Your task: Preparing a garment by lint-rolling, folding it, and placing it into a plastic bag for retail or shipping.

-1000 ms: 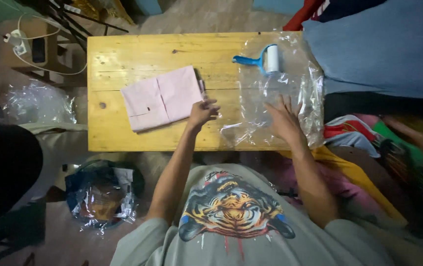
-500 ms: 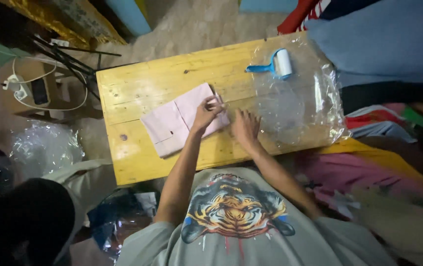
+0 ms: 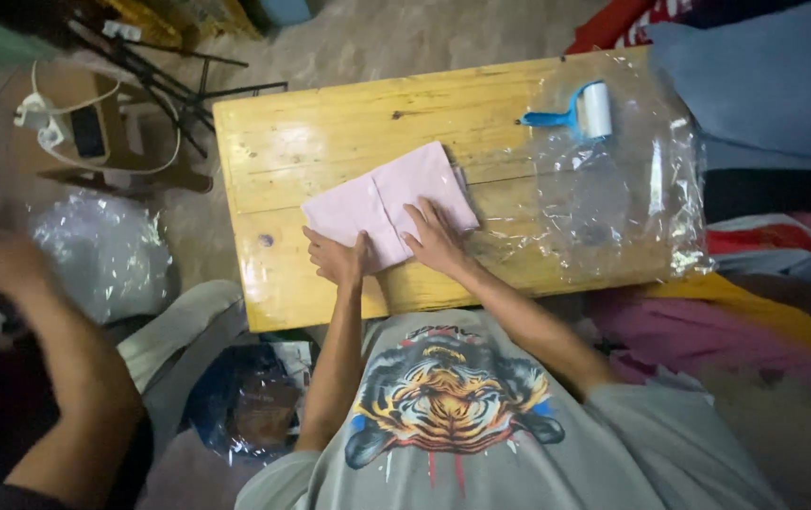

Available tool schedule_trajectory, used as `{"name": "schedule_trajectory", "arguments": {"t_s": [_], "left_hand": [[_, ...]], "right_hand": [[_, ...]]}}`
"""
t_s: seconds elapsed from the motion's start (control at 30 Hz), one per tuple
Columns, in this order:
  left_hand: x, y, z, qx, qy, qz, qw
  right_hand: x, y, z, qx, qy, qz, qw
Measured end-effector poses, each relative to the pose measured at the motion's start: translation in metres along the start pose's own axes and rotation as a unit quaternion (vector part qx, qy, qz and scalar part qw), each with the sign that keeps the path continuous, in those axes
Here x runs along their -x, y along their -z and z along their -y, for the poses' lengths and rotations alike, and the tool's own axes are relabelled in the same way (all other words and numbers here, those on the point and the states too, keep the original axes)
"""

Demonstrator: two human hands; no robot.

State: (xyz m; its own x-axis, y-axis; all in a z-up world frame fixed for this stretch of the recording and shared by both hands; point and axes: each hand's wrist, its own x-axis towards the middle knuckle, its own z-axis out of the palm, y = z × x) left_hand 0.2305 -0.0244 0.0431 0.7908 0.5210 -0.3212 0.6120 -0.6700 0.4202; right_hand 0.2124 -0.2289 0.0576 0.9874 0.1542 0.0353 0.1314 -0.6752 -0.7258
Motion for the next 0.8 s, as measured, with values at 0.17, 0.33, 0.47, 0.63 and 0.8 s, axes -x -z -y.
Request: {"name": "schedule_trajectory", "arguments": {"t_s": [0.17,0.33,0.47,0.63,0.8], "left_hand": [[-0.018,-0.024,0.033,0.086,0.073,0.048,0.992],[-0.060,-0.007,0.057,0.130,0.056,0.078,0.987],[-0.034,0.069,0.028,0.263,-0.003,0.101,0.959],[-0.008,0.100,-0.029,0.262,-0.018,0.120,0.957],[0.015,0.057,-0.093,0.082,-0.078,0.113,0.987]], "right_hand": [[0.005,-0.001,-0.019,0.237,-0.078,0.094,0.964],[-0.003,0.011,-0.021,0.250,-0.077,0.042,0.964],[-0.008,0.006,-0.035,0.275,-0.111,0.069,0.952],[-0.023,-0.012,-0.009,0.222,-0.009,0.154,0.963],[-0.043,-0.018,-0.012,0.203,0.014,0.249,0.947]]}}
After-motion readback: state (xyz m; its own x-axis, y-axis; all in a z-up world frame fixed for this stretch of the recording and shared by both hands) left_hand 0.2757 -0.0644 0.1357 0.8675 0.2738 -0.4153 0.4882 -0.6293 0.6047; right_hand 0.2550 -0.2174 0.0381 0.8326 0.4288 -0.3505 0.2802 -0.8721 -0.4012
